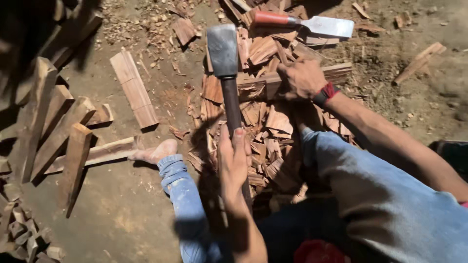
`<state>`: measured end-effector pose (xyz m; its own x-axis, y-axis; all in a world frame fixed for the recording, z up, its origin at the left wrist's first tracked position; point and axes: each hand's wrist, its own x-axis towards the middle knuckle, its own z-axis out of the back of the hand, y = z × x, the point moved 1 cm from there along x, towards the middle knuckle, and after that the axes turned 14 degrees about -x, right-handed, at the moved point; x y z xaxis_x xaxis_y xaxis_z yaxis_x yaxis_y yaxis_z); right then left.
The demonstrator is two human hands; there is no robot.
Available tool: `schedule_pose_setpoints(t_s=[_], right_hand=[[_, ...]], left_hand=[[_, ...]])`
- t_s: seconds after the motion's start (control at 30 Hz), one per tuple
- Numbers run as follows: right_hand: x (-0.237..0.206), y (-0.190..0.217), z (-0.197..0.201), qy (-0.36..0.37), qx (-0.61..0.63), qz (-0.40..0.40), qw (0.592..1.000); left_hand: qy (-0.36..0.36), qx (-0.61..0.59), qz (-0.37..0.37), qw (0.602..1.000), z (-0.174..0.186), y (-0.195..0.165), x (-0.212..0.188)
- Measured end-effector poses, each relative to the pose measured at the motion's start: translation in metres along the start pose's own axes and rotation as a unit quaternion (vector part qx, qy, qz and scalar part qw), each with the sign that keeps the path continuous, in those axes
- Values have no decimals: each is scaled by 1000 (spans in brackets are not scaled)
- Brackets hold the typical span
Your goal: The person carves a piece of wood using a chisel and a mallet. They hold the chisel against the wood and strike it repeatedly with the mallet to remove shavings.
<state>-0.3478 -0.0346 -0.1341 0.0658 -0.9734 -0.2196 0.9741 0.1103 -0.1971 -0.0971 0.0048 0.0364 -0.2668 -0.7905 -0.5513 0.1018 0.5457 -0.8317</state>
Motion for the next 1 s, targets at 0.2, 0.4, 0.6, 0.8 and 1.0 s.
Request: schedule_pose_setpoints(t_s=[0.2, 0.4, 0.6, 0.8, 1.0], right_hand=[[1, 1, 3, 67, 21, 11, 997], [-14, -7, 23, -222, 9, -34, 974], [-2, -1, -9, 8, 30, -8, 999], [4, 0, -17, 54, -10, 4, 998], [4, -1, 5, 42, -27, -21, 999]], left_hand=[[64, -30, -121, 990, 20, -7, -39], [-37, -4, 73, 997, -20, 8, 0], [-56, -137, -2, 989, 10, -28, -22], [34, -148, -45, 987, 17, -5, -16], [-7, 11, 47, 999, -15, 19, 2]])
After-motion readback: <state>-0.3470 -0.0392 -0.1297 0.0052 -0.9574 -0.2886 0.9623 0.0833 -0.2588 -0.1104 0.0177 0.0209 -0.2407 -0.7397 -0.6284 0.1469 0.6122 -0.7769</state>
